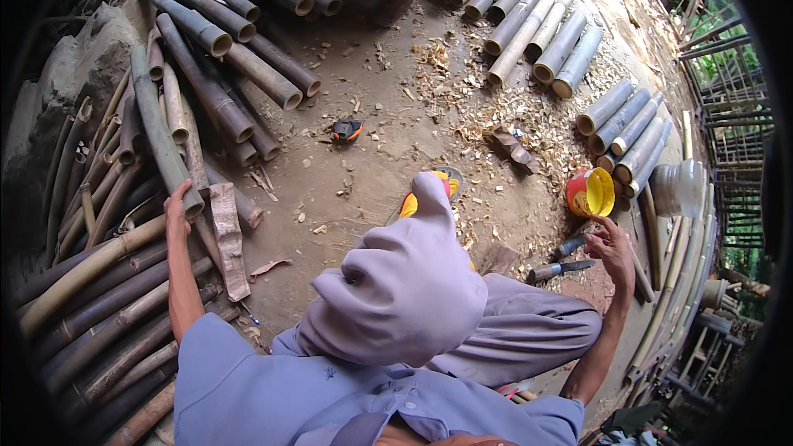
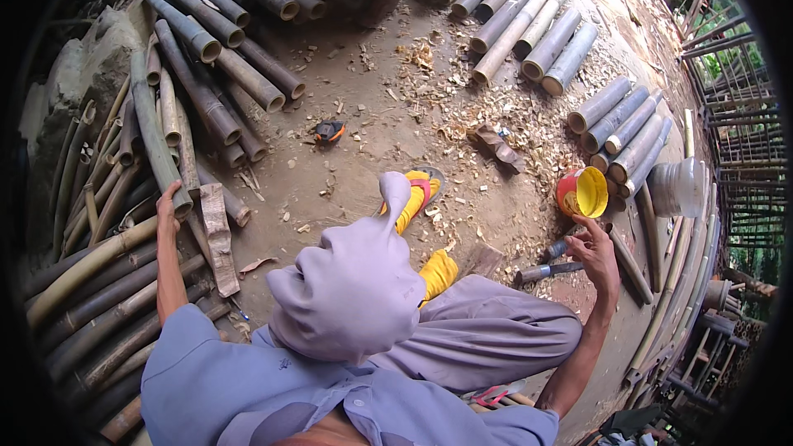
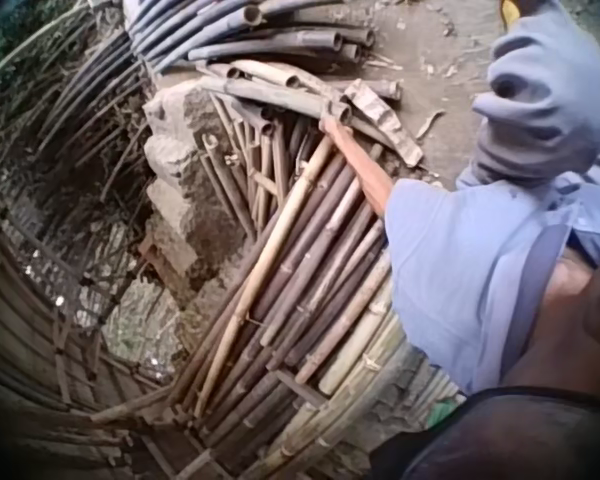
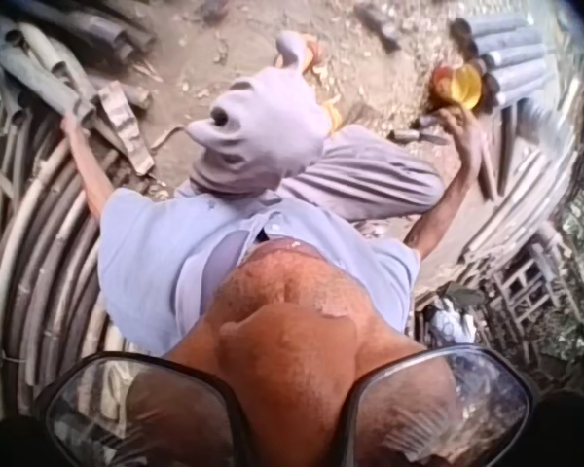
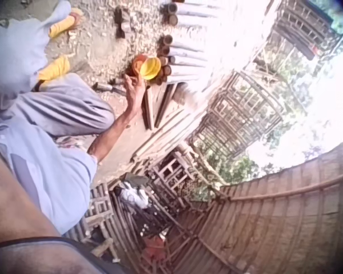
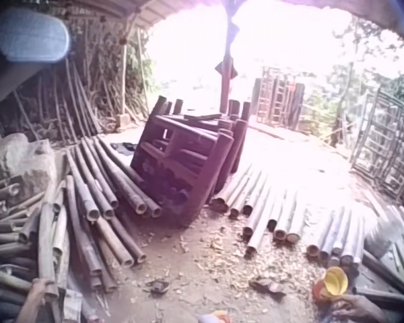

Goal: The person sits on the ground and uses a knife to shave the outer layer of bamboo poles. They hold the bamboo with one hand and scrape the surface with the knife in the other, creating wood shavings. The person works on multiple bamboo poles, rotating them to smooth the surface.

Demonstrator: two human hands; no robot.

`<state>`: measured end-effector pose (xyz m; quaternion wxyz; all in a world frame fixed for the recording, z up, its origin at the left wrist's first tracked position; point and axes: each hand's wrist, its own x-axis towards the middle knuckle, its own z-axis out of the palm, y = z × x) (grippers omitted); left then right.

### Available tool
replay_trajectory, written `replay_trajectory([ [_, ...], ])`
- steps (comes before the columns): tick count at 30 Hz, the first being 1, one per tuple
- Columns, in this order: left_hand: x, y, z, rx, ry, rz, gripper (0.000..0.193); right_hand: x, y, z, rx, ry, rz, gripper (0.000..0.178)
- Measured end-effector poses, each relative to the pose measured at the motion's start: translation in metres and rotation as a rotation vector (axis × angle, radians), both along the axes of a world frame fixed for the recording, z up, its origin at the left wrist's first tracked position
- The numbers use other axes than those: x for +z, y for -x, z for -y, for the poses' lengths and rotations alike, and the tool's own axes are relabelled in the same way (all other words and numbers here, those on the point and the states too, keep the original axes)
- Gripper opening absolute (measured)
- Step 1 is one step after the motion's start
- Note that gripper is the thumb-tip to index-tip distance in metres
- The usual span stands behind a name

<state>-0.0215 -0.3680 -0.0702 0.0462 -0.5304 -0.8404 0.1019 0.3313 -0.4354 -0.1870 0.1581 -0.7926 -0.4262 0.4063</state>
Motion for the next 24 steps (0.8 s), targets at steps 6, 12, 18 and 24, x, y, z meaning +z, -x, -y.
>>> replay_trajectory([
  [6,-0.021,-0.006,0.005,-0.021,-0.047,-0.118,0.021,-0.008,-0.008,0.007,-0.039,0.001,-0.039,0.047],
  [12,-0.011,-0.001,0.002,-0.113,0.015,-0.005,0.023,-0.007,-0.009,0.001,-0.002,0.005,0.015,0.045],
  [18,0.008,0.004,-0.008,-0.136,0.024,0.154,0.025,-0.007,-0.009,0.000,0.001,0.015,0.022,0.042],
  [24,0.012,0.011,-0.011,-0.080,0.011,0.291,0.029,-0.007,-0.002,-0.007,0.016,-0.002,0.016,0.043],
])
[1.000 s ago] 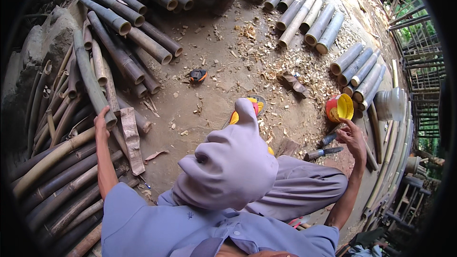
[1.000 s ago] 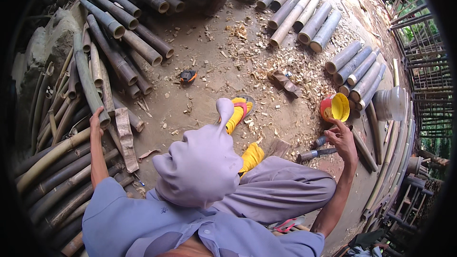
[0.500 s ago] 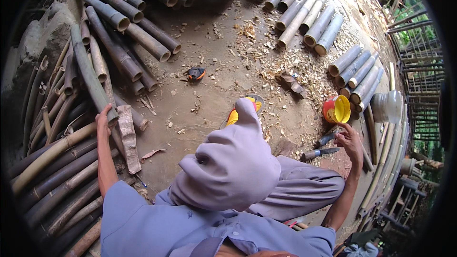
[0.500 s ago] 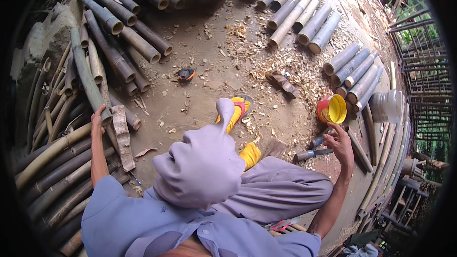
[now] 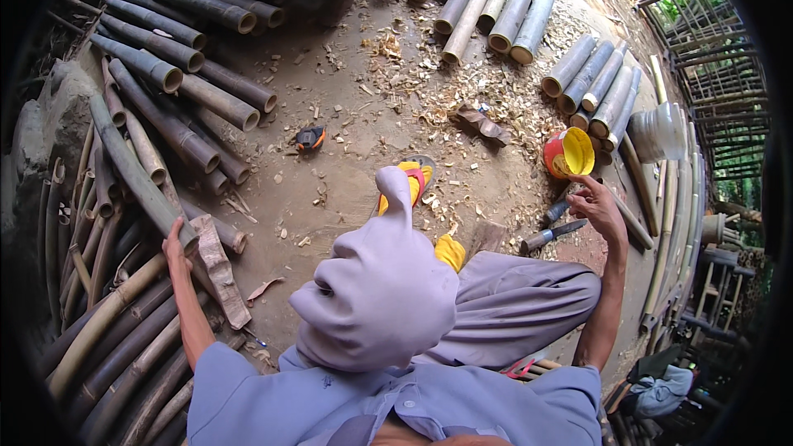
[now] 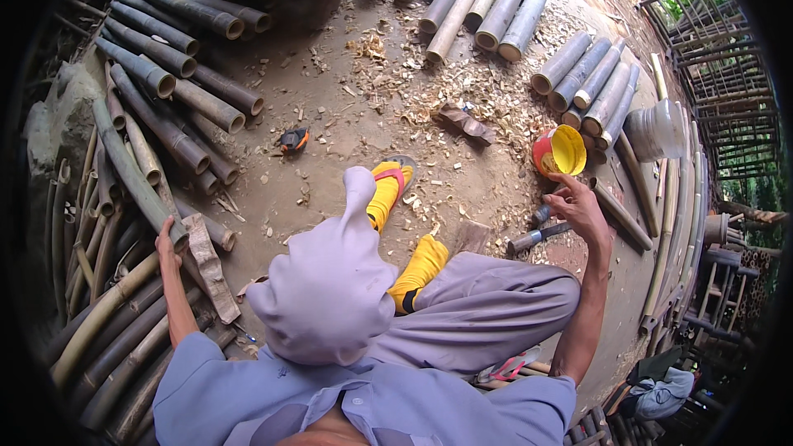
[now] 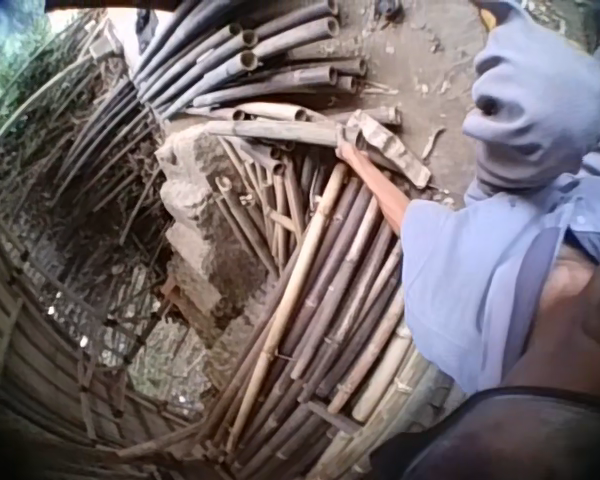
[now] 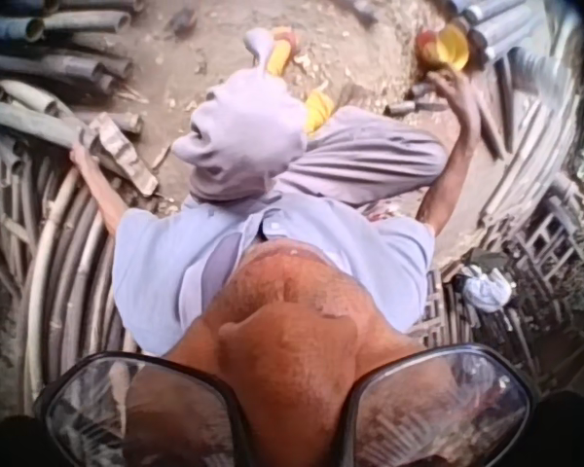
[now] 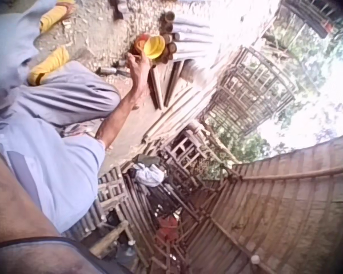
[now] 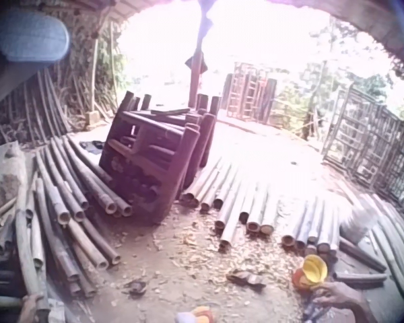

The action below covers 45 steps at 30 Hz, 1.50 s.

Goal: The person sits on the ground and uses a knife to shave the outer layer of bamboo poles. They hold the bamboo with one hand and scrape the surface with the knife in the other, creating wood shavings. The person works on multiple bamboo poles, rotating them to smooth the surface.

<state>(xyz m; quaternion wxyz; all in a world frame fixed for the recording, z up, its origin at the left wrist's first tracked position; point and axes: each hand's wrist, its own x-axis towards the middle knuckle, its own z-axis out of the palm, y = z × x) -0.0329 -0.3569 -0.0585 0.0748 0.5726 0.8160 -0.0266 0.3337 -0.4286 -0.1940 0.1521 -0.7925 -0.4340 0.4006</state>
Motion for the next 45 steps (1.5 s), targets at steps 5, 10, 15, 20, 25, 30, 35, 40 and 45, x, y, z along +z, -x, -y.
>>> replay_trajectory([
  [5,-0.026,0.009,-0.007,0.022,0.025,0.133,0.034,-0.003,-0.010,0.012,-0.032,0.030,0.039,0.045],
  [10,-0.144,0.190,-0.013,0.195,-0.296,0.205,0.038,-0.001,-0.005,-0.001,0.005,0.013,0.032,0.046],
  [15,-0.250,0.367,-0.033,0.475,-0.554,0.224,0.043,-0.004,-0.008,0.003,-0.032,0.012,-0.067,0.047],
  [20,-0.292,0.400,-0.034,0.800,-0.332,1.100,0.048,-0.006,-0.006,0.019,-0.100,0.026,-0.104,0.045],
  [25,-0.276,0.379,-0.028,0.881,-0.457,1.337,0.025,-0.006,-0.009,0.019,-0.088,0.023,-0.060,0.047],
  [30,-0.280,0.380,-0.025,0.893,-0.420,1.254,0.036,-0.001,-0.006,0.011,-0.128,0.013,-0.080,0.044],
  [35,-0.289,0.384,-0.026,0.858,-0.391,1.159,0.053,-0.003,-0.006,0.006,-0.124,0.010,-0.061,0.044],
  [40,-0.293,0.390,-0.024,0.864,-0.392,1.142,0.052,-0.003,-0.003,0.003,-0.092,-0.023,-0.066,0.043],
  [45,-0.301,0.398,-0.023,0.864,-0.394,1.191,0.053,-0.001,-0.001,0.001,-0.053,0.012,-0.014,0.045],
])
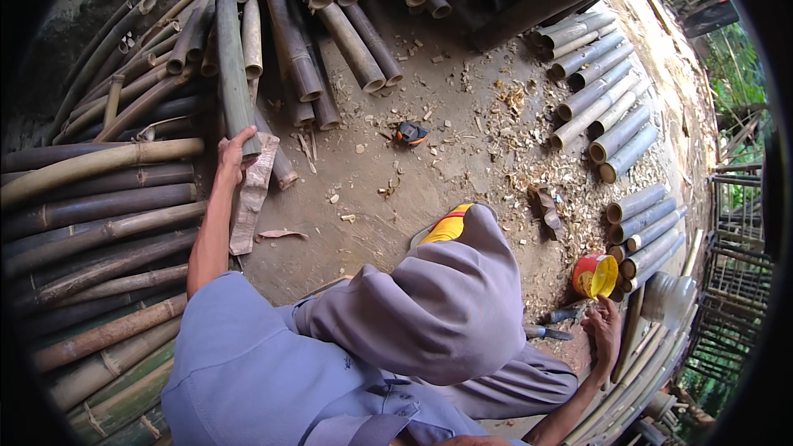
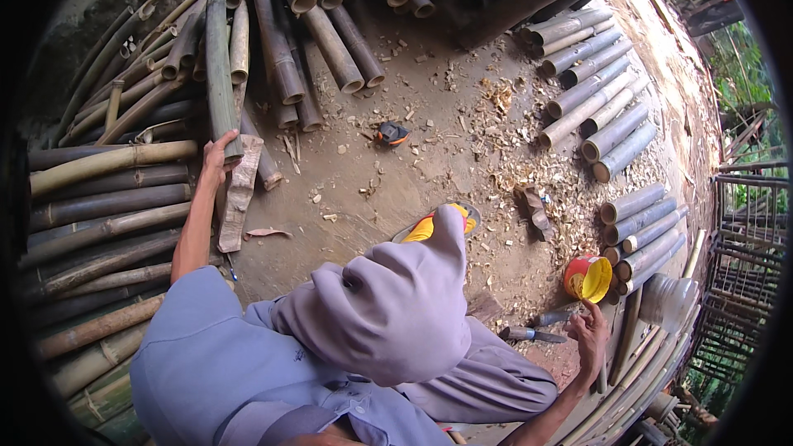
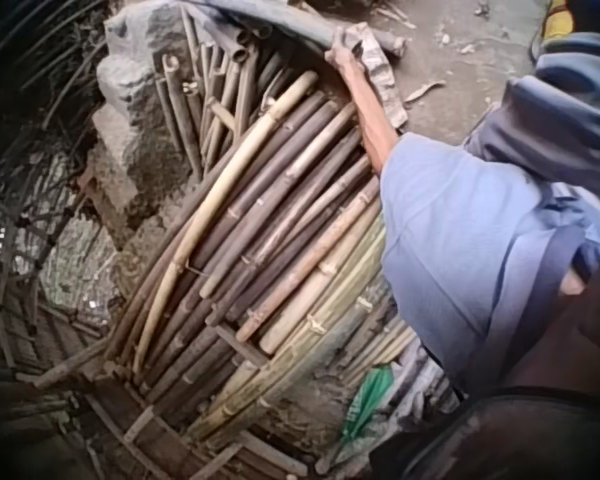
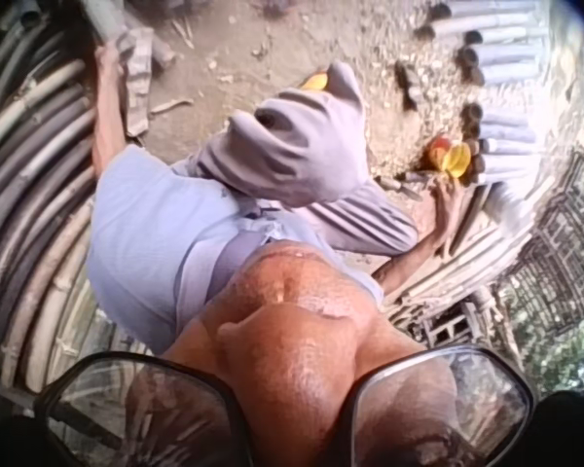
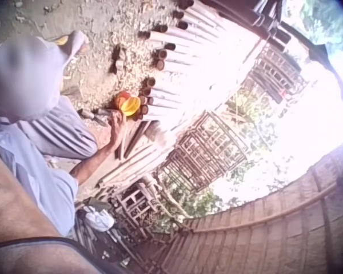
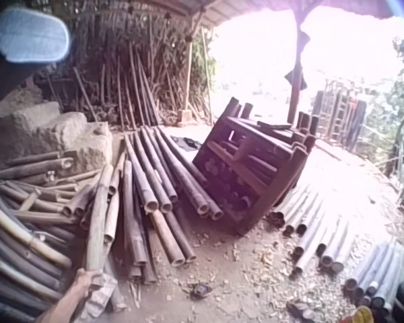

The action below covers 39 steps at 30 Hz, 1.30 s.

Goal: The person sits on the ground and uses a knife to shave the outer layer of bamboo poles. They hold the bamboo with one hand and scrape the surface with the knife in the other, creating wood shavings. The person works on multiple bamboo poles, rotating them to smooth the surface.

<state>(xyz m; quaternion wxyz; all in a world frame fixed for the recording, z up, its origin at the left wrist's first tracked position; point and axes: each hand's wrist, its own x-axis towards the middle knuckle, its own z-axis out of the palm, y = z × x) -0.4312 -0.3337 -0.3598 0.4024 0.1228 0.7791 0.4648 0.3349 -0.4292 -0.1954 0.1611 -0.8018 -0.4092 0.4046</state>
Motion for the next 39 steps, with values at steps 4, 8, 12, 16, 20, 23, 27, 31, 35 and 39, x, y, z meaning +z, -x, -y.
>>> replay_trajectory([
  [4,0.003,-0.003,0.000,0.005,-0.016,-0.002,0.052,0.004,0.003,0.000,0.001,0.008,-0.008,0.046],
  [8,0.005,-0.009,0.002,0.020,-0.015,-0.026,0.052,0.001,-0.001,0.004,-0.014,-0.001,0.000,0.046],
  [12,0.010,-0.011,-0.002,0.039,-0.060,0.019,0.042,0.000,-0.002,0.005,-0.020,-0.039,-0.003,0.043],
  [16,0.013,-0.013,-0.003,0.062,-0.133,0.146,0.023,0.003,0.002,0.005,-0.021,-0.055,-0.004,0.042],
  [20,-0.010,0.009,0.002,-0.073,-0.027,0.140,0.072,0.002,0.004,0.003,-0.019,-0.055,-0.005,0.041],
  [23,0.001,-0.002,-0.002,-0.023,-0.041,-0.039,0.058,0.002,0.002,0.008,-0.040,-0.059,-0.012,0.042],
  [27,0.007,-0.008,-0.003,-0.013,-0.015,-0.104,0.061,-0.001,-0.003,0.012,-0.060,-0.071,-0.026,0.042],
  [31,0.012,-0.008,-0.003,-0.033,0.013,-0.122,0.063,0.000,0.000,0.008,-0.067,-0.065,-0.040,0.041],
  [35,0.018,-0.018,-0.005,-0.060,0.096,-0.244,0.066,0.006,0.008,0.004,-0.048,-0.022,-0.012,0.042],
  [39,0.023,-0.027,-0.012,-0.062,0.122,-0.384,0.079,0.002,0.003,0.007,-0.073,-0.014,-0.040,0.043],
])
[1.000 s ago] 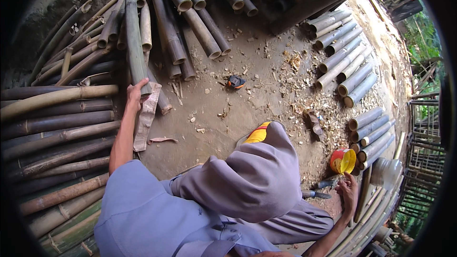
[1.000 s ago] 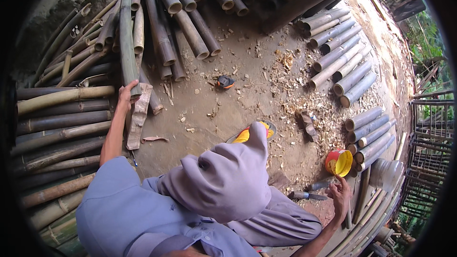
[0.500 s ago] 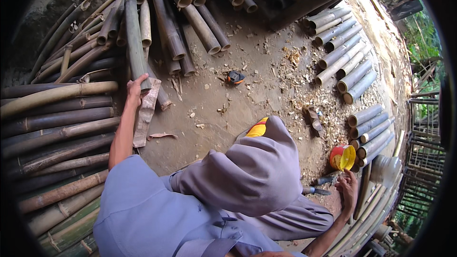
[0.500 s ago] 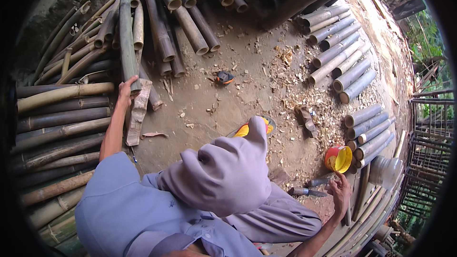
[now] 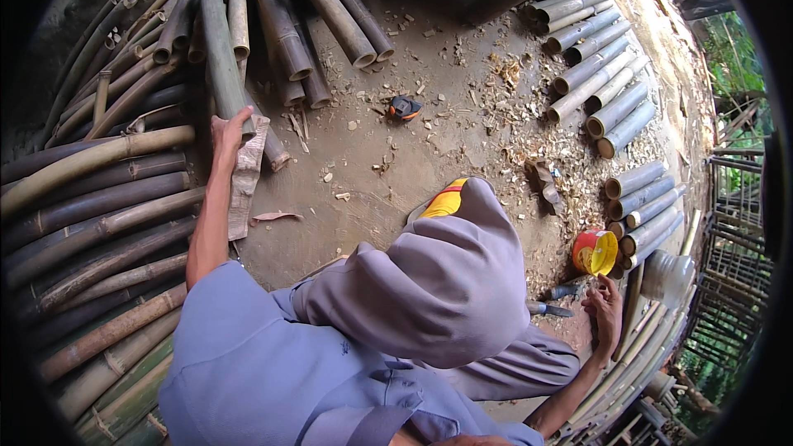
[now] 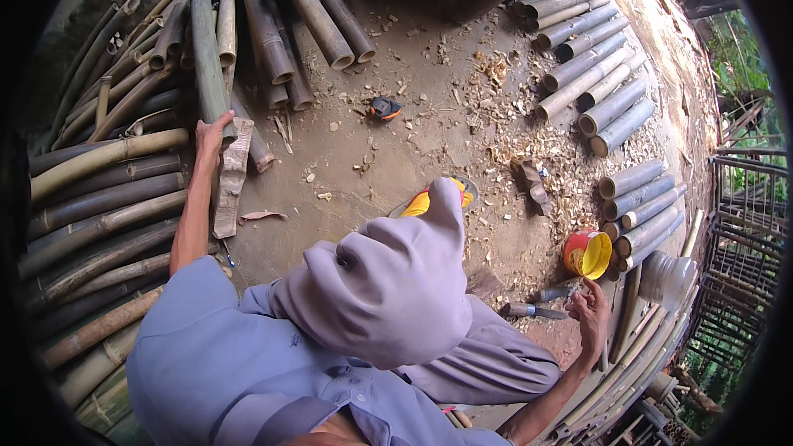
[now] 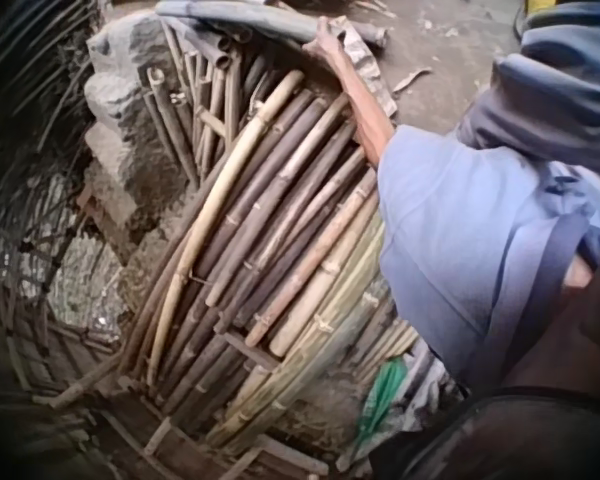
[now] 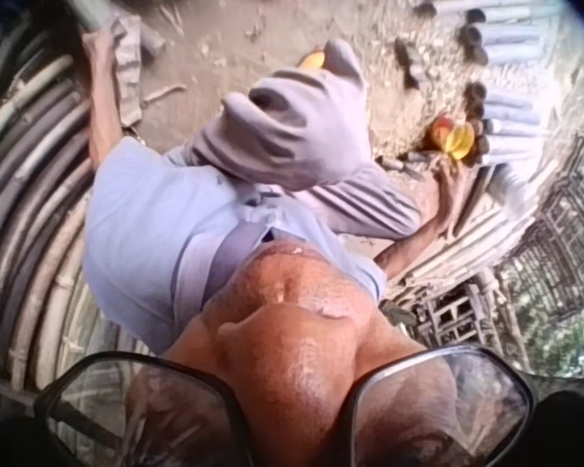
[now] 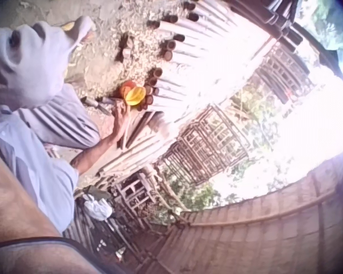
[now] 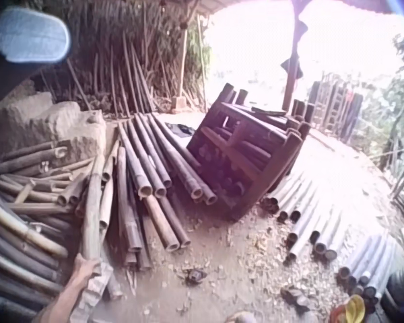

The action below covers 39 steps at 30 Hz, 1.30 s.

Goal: The person sits on the ground and uses a knife to shave the outer layer of bamboo poles. They hold the bamboo with one hand and scrape the surface with the knife in the other, creating wood shavings. The person works on multiple bamboo poles, rotating them to smooth the surface.

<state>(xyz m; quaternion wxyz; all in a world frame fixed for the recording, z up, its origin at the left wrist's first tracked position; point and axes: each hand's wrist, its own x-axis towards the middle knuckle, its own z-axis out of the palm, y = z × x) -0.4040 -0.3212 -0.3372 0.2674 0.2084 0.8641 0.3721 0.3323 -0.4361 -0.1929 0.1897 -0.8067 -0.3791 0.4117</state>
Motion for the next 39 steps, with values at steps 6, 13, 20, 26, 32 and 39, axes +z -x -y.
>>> replay_trajectory([
  [6,0.016,-0.048,-0.010,-0.290,-0.294,-0.899,0.066,0.002,0.004,-0.004,-0.011,0.023,-0.022,0.045],
  [13,-0.010,-0.037,-0.043,-0.361,-0.299,-0.758,0.050,-0.001,0.001,-0.006,0.011,0.010,-0.024,0.046],
  [20,0.016,-0.021,-0.034,-0.059,0.035,-0.975,0.061,0.000,-0.008,0.007,0.008,0.070,0.005,0.042],
  [26,0.001,0.023,-0.010,-0.094,-0.073,0.195,0.062,-0.003,-0.004,0.001,0.004,0.035,-0.001,0.041],
  [32,-0.031,-0.016,0.009,-0.167,-0.225,0.271,0.046,0.002,0.001,-0.003,0.022,0.017,-0.012,0.043],
  [39,-0.066,-0.110,-0.012,-0.213,-0.284,0.191,0.048,0.001,-0.002,-0.016,0.055,-0.002,-0.007,0.047],
])
